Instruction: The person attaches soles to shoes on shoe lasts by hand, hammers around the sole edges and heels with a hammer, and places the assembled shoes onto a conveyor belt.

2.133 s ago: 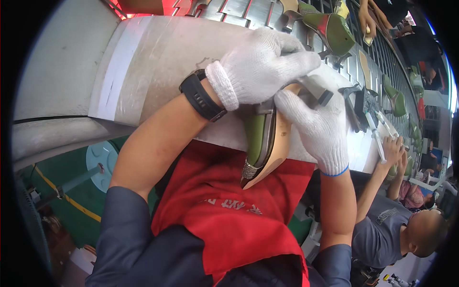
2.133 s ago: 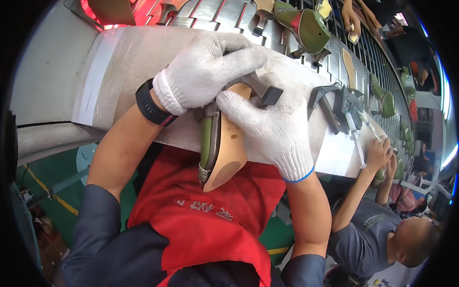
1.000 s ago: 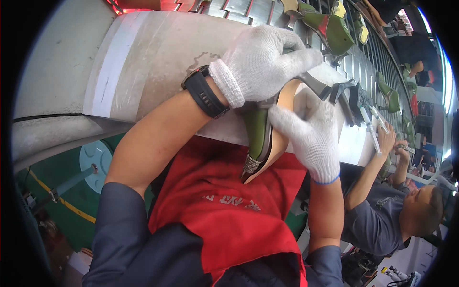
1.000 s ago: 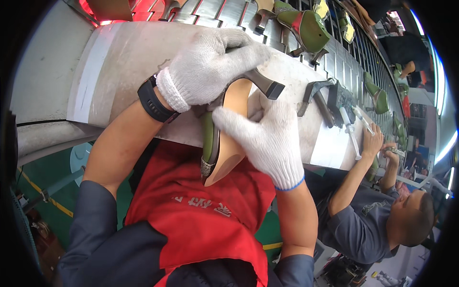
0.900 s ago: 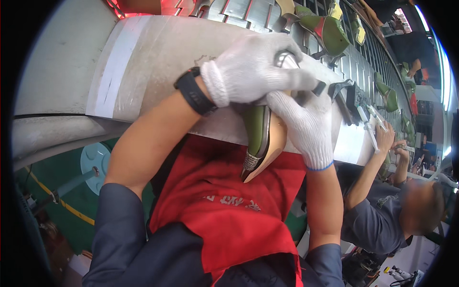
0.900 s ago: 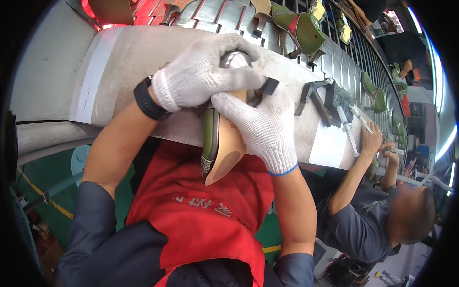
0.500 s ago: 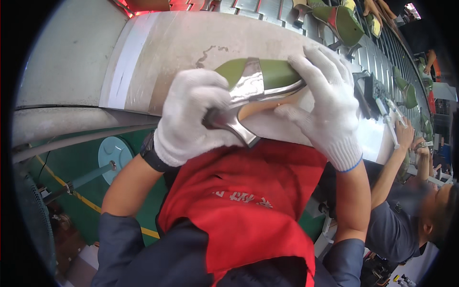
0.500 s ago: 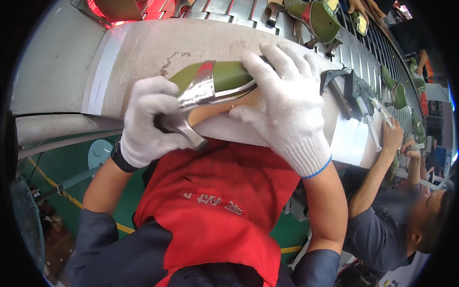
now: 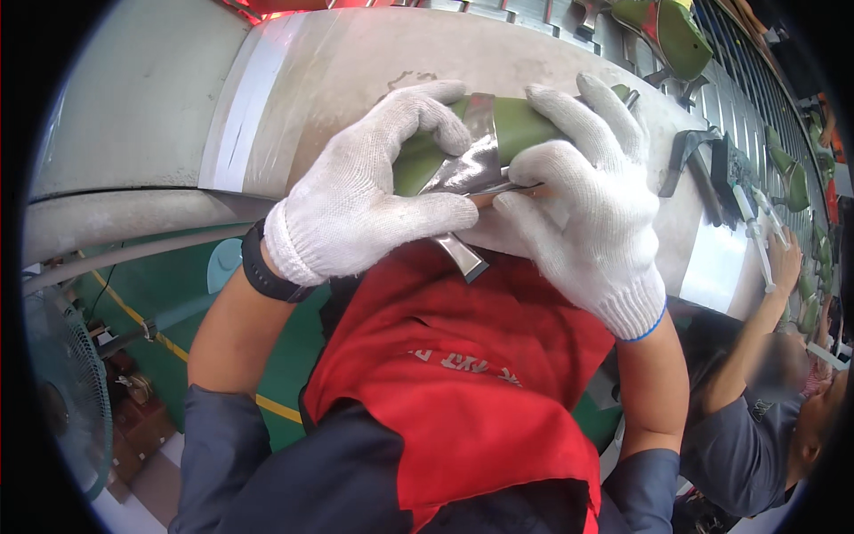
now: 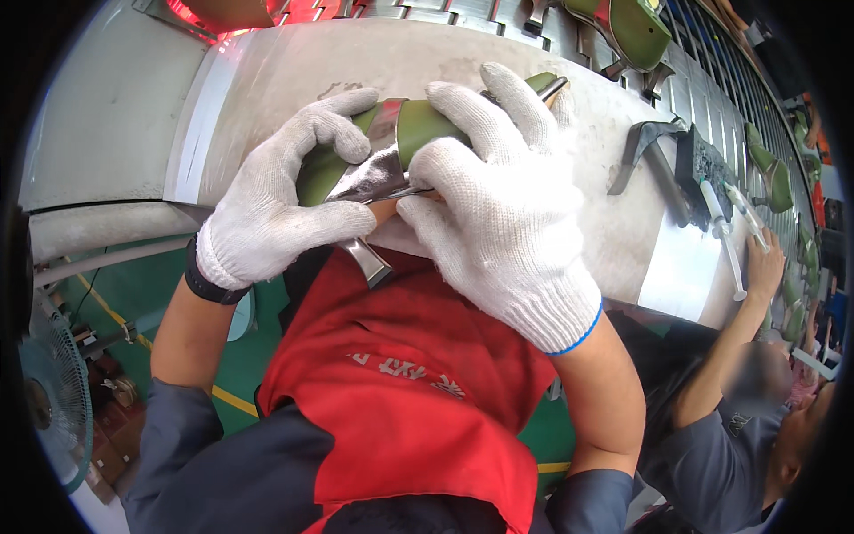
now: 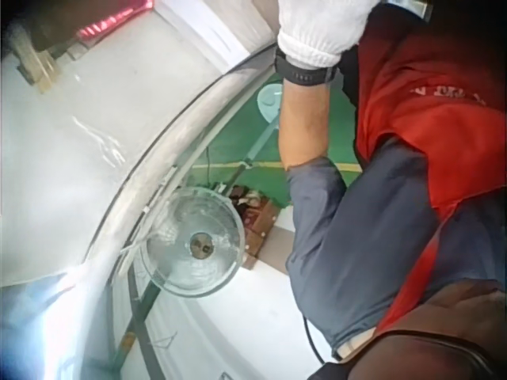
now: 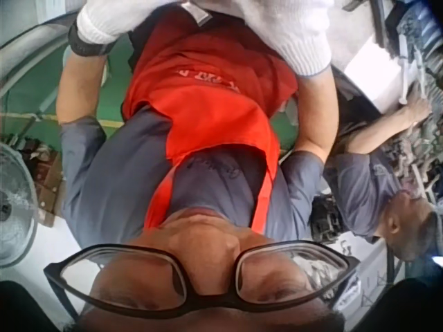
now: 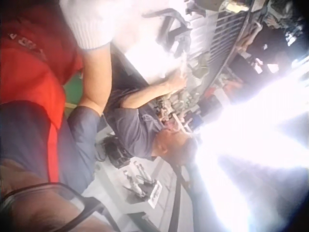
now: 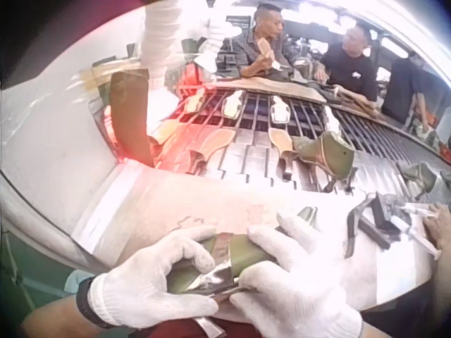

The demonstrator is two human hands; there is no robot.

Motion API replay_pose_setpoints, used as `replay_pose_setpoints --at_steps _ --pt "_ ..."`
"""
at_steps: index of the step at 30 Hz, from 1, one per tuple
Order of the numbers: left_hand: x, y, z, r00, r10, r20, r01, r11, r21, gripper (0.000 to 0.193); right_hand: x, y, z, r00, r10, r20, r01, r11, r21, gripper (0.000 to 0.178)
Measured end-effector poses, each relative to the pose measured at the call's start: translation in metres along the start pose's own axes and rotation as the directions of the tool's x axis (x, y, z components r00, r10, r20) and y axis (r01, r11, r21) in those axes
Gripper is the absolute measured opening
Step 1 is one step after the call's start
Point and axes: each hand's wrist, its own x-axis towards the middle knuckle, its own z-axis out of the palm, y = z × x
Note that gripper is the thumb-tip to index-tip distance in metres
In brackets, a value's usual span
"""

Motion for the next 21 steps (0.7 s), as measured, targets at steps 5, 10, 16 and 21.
replay_pose_setpoints --at_steps 5,10,16,21 --pt "0.004 -0.001 0.01 0.997 0.035 -0.073 -0.027 0.994 0.11 0.037 -0.001 0.005 0.005 1.0 -0.005 -0.003 0.005 1.0 0.004 0.031" --pt "0.004 0.01 0.02 0.997 -0.021 -0.068 0.031 0.986 0.163 0.022 -0.001 0.007 0.008 0.998 -0.06 -0.022 0.058 0.997 -0.053 0.031" --pt "0.002 0.008 0.021 0.998 0.017 -0.061 -0.003 0.975 0.223 0.023 -0.001 0.011 0.02 0.987 -0.149 -0.067 0.146 0.988 -0.047 0.029" --pt "0.002 -0.002 0.026 0.965 0.2 -0.169 -0.15 0.951 0.271 0.025 -0.001 0.012 0.022 0.988 -0.136 -0.078 0.136 0.991 -0.003 0.028"
